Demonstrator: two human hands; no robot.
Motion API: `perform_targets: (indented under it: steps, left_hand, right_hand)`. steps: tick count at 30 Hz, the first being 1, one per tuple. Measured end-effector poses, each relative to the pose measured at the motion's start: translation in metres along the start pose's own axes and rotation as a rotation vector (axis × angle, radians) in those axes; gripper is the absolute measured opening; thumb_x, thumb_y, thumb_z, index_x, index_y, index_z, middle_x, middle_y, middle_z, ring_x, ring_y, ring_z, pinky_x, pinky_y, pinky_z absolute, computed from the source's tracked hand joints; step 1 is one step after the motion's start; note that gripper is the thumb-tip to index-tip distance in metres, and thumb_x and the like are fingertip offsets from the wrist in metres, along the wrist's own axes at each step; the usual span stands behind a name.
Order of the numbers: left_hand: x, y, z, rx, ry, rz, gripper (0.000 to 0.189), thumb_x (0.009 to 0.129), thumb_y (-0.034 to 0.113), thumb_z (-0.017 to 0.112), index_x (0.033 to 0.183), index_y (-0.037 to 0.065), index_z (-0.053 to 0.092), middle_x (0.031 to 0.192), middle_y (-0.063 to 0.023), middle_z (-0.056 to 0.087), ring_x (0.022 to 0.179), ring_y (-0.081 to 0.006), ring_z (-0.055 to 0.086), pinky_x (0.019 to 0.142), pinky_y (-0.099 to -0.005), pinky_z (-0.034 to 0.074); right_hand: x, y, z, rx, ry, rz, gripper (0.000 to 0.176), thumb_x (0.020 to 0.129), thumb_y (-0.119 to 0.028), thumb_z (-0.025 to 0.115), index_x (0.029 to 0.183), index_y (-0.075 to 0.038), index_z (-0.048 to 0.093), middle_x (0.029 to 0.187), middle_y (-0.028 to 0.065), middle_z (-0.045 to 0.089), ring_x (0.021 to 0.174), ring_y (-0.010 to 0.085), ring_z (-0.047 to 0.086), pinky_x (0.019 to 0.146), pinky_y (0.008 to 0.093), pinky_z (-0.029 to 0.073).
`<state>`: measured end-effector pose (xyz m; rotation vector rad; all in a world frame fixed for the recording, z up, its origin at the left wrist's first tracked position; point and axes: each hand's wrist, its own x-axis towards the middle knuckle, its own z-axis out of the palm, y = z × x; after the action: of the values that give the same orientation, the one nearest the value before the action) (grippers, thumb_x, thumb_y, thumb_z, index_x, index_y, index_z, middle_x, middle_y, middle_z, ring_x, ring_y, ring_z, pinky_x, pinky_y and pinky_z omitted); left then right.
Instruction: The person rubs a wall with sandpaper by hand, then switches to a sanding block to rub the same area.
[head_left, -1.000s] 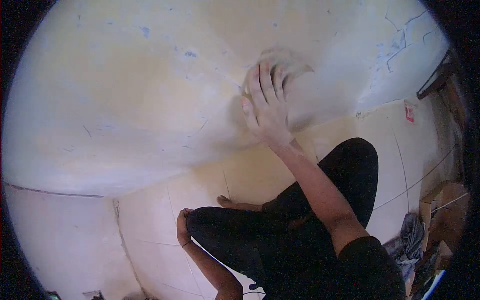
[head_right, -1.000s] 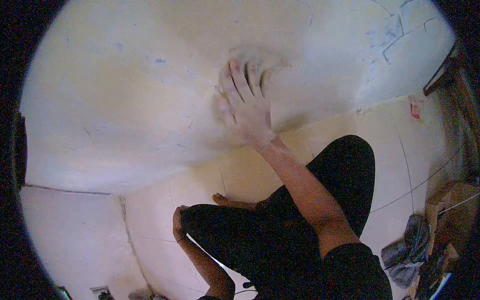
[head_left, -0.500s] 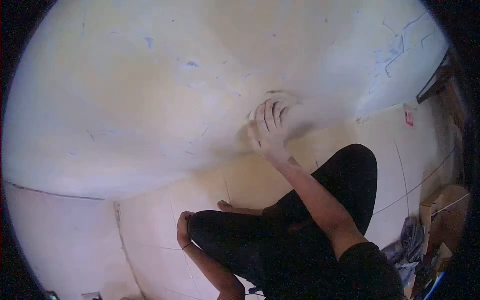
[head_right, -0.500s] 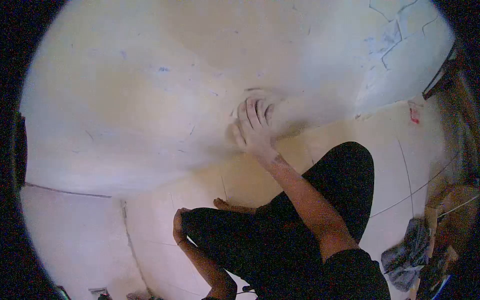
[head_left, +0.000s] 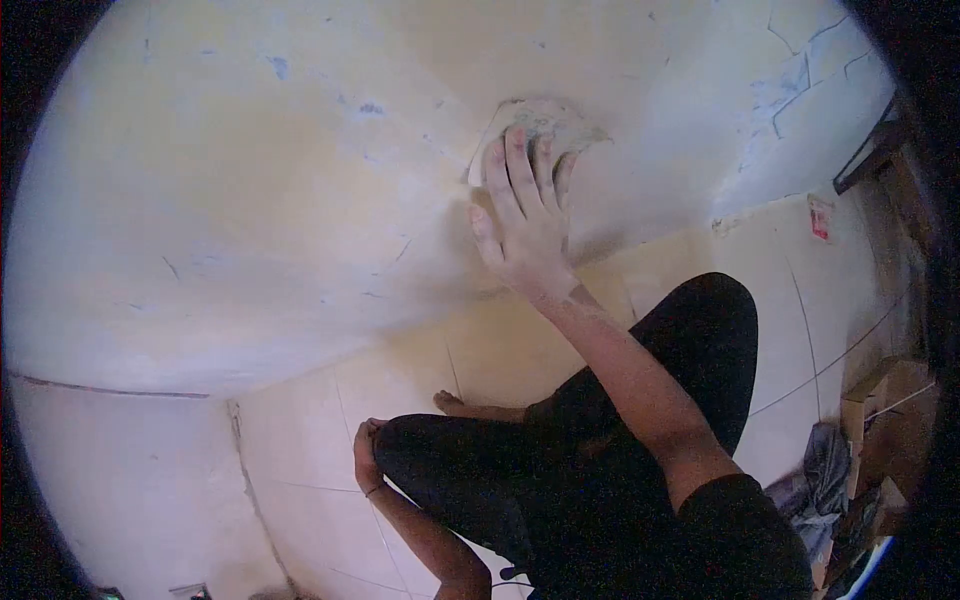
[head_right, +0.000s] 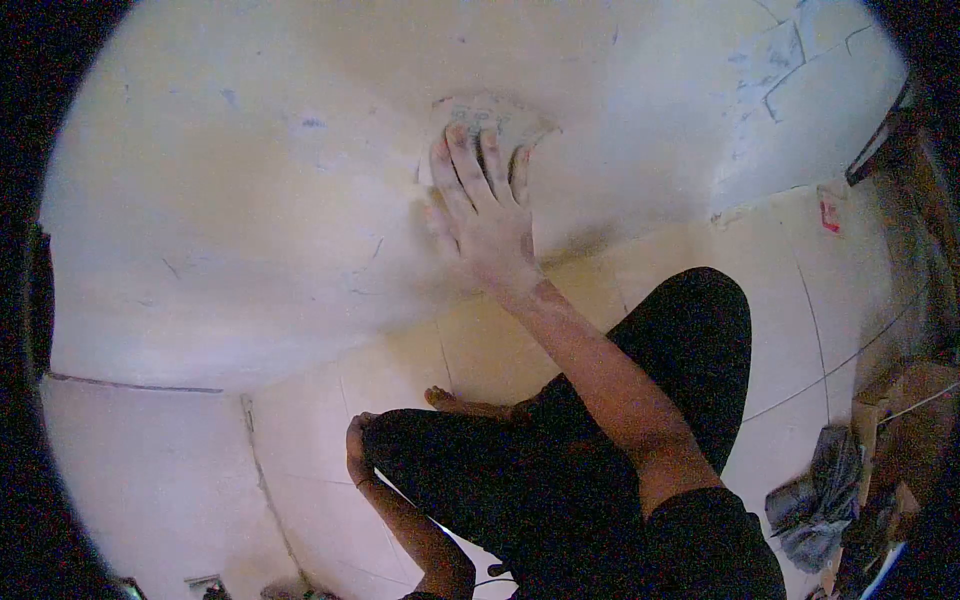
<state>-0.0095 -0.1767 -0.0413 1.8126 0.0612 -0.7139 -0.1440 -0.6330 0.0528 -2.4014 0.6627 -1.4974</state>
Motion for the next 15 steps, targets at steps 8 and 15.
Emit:
perform_targets:
  steps: [8,15]
  left_hand:
    - [-0.003,0.010,0.005,0.093,0.011,0.003,0.024,0.090,0.014,0.042,0.085,0.000,0.060,0.081,-0.0074,0.062,0.076,-0.0153,0.055,0.073,-0.0300,0.046]
    - [-0.011,0.024,0.020,0.531,0.014,0.277,0.024,0.089,0.018,0.044,0.086,-0.001,0.060,0.083,-0.0083,0.061,0.079,-0.0155,0.054,0.076,-0.0301,0.044]
  right_hand:
    - [-0.013,-0.003,0.006,-0.040,-0.001,0.036,0.061,0.087,-0.032,0.057,0.138,-0.002,0.041,0.147,0.0173,0.033,0.135,0.0432,0.027,0.107,0.0647,0.018]
    - [-0.049,0.019,0.031,-0.044,-0.039,-0.024,0.065,0.087,-0.031,0.055,0.140,0.001,0.035,0.149,0.0232,0.026,0.137,0.0492,0.019,0.107,0.0660,0.012]
